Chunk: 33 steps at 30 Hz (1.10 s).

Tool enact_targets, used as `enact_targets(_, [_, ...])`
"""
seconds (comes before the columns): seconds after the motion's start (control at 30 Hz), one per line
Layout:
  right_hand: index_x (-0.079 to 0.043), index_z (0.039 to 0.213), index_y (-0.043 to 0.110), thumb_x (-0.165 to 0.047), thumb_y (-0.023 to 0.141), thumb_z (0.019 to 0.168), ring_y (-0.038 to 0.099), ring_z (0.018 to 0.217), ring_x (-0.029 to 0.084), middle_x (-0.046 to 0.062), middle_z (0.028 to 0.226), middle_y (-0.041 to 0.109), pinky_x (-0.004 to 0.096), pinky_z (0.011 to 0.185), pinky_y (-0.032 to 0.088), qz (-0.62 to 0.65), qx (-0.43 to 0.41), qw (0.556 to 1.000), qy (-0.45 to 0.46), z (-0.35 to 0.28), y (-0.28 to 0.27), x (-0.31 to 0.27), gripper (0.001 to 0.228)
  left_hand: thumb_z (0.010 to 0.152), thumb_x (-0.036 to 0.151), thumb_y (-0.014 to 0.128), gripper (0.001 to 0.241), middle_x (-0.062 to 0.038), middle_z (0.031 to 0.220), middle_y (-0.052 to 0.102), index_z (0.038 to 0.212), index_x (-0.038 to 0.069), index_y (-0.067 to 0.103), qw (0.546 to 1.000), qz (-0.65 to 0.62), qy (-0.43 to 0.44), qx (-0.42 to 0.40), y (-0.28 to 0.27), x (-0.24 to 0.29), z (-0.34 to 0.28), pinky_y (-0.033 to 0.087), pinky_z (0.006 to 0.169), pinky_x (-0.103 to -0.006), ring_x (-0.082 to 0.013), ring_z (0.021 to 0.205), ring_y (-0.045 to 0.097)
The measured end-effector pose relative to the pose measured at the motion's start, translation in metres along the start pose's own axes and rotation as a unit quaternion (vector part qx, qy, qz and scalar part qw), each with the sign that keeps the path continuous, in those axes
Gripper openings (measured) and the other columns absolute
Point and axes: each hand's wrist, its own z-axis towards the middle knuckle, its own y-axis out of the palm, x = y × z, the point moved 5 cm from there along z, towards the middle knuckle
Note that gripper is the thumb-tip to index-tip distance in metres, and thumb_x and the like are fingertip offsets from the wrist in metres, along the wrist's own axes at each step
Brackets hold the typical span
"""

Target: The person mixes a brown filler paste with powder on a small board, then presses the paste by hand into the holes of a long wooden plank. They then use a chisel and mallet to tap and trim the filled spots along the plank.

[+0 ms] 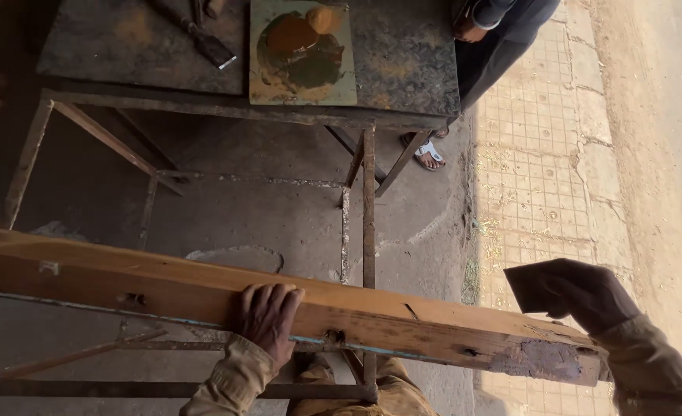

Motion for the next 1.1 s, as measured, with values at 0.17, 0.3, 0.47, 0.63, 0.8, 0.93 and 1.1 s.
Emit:
enact_targets(0.17, [0.002, 0.121, 0.07, -0.026, 0.058, 0.098, 0.08, 0.072, 0.032, 0.022, 0.094, 0.08, 0.039, 0.059, 0.064, -0.022, 0.061, 0.997, -0.033, -0.024, -0.003, -0.045, 0.038, 0.062, 0.004, 0.082, 0.077, -0.011, 0.124, 0.05, 0.131, 0.008, 0.048, 0.994, -0.003, -0.016, -0.106, -0.035, 0.001, 0.043, 0.024, 0.113, -0.0517, -0.0303, 0.124, 0.043])
enact_targets(0.3, [0.007, 0.119, 0.068, -0.02, 0.059, 0.101, 0.08, 0.082, 0.029, 0.023, 0.104, 0.076, 0.036, 0.067, 0.062, -0.081, 0.113, 0.976, -0.165, -0.067, 0.001, -0.059, 0.035, 0.061, 0.005, 0.084, 0.078, -0.01, 0.124, 0.049, 0.13, 0.009, 0.049, 0.993, -0.017, -0.003, -0.116, -0.03, 0.001, 0.038, 0.025, 0.112, -0.0507, -0.0293, 0.125, 0.043])
enact_targets(0.47, [0.011, 0.121, 0.065, -0.008, 0.057, 0.108, 0.075, 0.092, 0.033, 0.028, 0.108, 0.071, 0.037, 0.079, 0.063, -0.116, 0.22, 0.95, -0.19, -0.104, 0.027, -0.074, 0.024, 0.061, 0.003, 0.083, 0.091, -0.009, 0.133, 0.049, 0.143, 0.009, 0.044, 0.997, -0.001, 0.024, -0.068, -0.018, -0.009, 0.044, 0.023, 0.115, -0.0507, -0.0273, 0.129, 0.043])
enact_targets(0.63, [0.017, 0.122, 0.061, -0.006, 0.057, 0.113, 0.074, 0.094, 0.033, 0.028, 0.104, 0.071, 0.04, 0.085, 0.063, 0.133, 0.212, 0.963, -0.103, -0.114, 0.047, -0.061, 0.025, 0.06, 0.007, 0.086, 0.109, -0.012, 0.156, 0.035, 0.154, 0.01, 0.031, 0.998, 0.028, 0.012, -0.051, -0.027, -0.004, 0.035, 0.012, 0.122, -0.0526, -0.0303, 0.145, 0.03])
enact_targets(0.8, [0.019, 0.124, 0.059, -0.003, 0.056, 0.118, 0.073, 0.099, 0.03, 0.028, 0.11, 0.069, 0.039, 0.095, 0.062, 0.165, 0.228, 0.946, -0.162, -0.138, 0.041, -0.061, 0.023, 0.067, 0.021, 0.088, 0.119, -0.019, 0.169, 0.013, 0.16, 0.01, 0.015, 0.999, 0.047, -0.021, -0.013, -0.027, 0.008, 0.019, 0.003, 0.127, -0.0533, -0.0356, 0.155, 0.013])
enact_targets(0.93, [0.013, 0.126, 0.063, -0.005, 0.05, 0.111, 0.073, 0.087, 0.032, 0.027, 0.107, 0.071, 0.04, 0.08, 0.062, 0.235, 0.193, 0.945, -0.12, -0.151, 0.031, -0.076, 0.027, 0.068, 0.023, 0.087, 0.117, -0.019, 0.169, 0.014, 0.161, 0.01, 0.017, 0.996, 0.056, -0.035, 0.055, -0.024, 0.02, 0.006, 0.006, 0.127, -0.0535, -0.036, 0.156, 0.015])
enact_targets(1.1, [0.019, 0.121, 0.06, 0.002, 0.057, 0.116, 0.072, 0.097, 0.037, 0.03, 0.113, 0.068, 0.047, 0.087, 0.062, 0.293, 0.237, 0.9, -0.221, -0.158, 0.01, -0.014, 0.018, 0.067, 0.024, 0.088, 0.112, -0.018, 0.168, 0.019, 0.159, 0.009, 0.024, 0.992, 0.068, -0.074, 0.082, -0.03, 0.03, 0.005, 0.01, 0.127, -0.0555, -0.0366, 0.156, 0.018])
